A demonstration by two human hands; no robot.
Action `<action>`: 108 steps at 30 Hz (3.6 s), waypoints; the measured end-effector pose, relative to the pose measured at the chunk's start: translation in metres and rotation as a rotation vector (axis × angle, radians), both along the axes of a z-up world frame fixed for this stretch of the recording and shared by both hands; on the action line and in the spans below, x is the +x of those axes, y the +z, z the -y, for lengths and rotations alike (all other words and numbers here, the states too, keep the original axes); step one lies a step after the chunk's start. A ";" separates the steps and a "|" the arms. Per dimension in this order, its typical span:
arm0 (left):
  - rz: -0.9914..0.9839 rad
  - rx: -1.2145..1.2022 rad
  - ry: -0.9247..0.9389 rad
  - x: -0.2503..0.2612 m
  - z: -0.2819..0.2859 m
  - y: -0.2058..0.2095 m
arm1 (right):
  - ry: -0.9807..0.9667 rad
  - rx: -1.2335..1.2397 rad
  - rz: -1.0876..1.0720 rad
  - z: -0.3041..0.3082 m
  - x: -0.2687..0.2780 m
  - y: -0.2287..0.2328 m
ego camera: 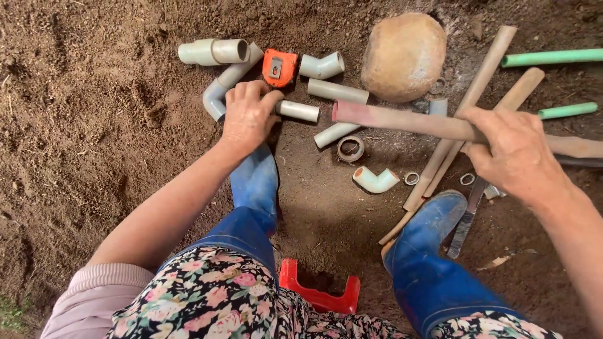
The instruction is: Fitting PVC pipes and elbows together and securing joints with tape.
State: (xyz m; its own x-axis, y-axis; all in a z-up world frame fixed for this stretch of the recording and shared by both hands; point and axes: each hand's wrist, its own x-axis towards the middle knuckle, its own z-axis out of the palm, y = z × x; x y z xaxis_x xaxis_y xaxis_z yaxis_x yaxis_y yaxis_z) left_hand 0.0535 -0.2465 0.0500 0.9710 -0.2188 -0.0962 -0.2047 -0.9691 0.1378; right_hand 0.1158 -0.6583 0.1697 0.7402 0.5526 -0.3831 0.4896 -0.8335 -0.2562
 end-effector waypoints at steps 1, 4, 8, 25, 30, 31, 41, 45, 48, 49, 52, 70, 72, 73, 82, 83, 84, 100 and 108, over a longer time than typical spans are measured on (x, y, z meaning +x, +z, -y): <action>0.009 -0.006 0.001 -0.003 -0.001 0.002 | 0.001 -0.006 0.009 0.005 0.000 0.006; 0.026 -0.217 -0.098 0.002 -0.003 0.014 | -0.054 -0.085 -0.156 0.000 0.018 0.035; -0.284 -0.633 -0.003 0.013 0.008 0.056 | -0.158 -0.490 -0.464 -0.052 0.035 0.080; -0.373 -1.054 -0.207 0.027 -0.006 0.106 | 0.167 0.501 -0.166 -0.095 0.024 0.046; -0.404 -1.058 -0.242 0.031 -0.016 0.116 | 0.185 0.574 -0.179 -0.093 0.022 0.041; -0.403 -1.058 -0.238 0.032 -0.017 0.117 | 0.188 0.575 -0.181 -0.092 0.021 0.039; -0.392 -0.975 -0.307 0.037 -0.018 0.131 | 0.273 0.496 -0.135 -0.094 0.017 0.033; -0.359 -0.722 -0.327 0.041 -0.017 0.151 | 0.293 0.501 -0.087 -0.095 0.013 0.031; -0.284 -0.551 -0.360 0.041 -0.014 0.151 | 0.240 0.450 -0.085 -0.096 0.011 0.032; -0.286 -0.552 -0.362 0.039 -0.012 0.150 | 0.238 0.448 -0.086 -0.097 0.009 0.032; -0.246 -0.586 -0.385 0.038 -0.003 0.151 | 0.231 0.408 -0.080 -0.101 0.011 0.035; -0.275 -0.317 -0.553 0.030 0.016 0.142 | 0.328 0.436 0.062 -0.100 0.000 0.032; -0.296 -0.380 -0.547 0.029 0.015 0.140 | 0.325 0.431 0.085 -0.100 0.000 0.035; -0.297 -0.379 -0.545 0.030 0.014 0.140 | 0.326 0.432 0.084 -0.100 0.000 0.035; -0.299 -0.418 -0.568 0.028 0.016 0.135 | 0.247 0.470 -0.028 -0.100 0.000 0.042; -0.252 -0.414 -0.581 0.028 0.016 0.135 | 0.227 0.499 -0.046 -0.101 0.000 0.043; -0.204 -0.410 -0.592 0.028 0.017 0.135 | 0.209 0.528 -0.064 -0.102 0.000 0.044; -0.130 -0.581 -0.498 0.017 0.028 0.119 | 0.229 0.473 -0.121 -0.111 -0.001 0.037; -0.171 -0.534 -0.545 0.016 0.033 0.114 | 0.217 0.344 -0.156 -0.118 -0.012 0.032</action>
State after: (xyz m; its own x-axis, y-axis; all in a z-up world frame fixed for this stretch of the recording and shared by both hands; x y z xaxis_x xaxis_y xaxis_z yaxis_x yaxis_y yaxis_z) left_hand 0.0696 -0.2791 0.1639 0.6945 -0.7193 0.0180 -0.5667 -0.5314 0.6297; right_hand 0.1039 -0.5407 0.2021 0.5409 0.8037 -0.2479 0.5773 -0.5691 -0.5855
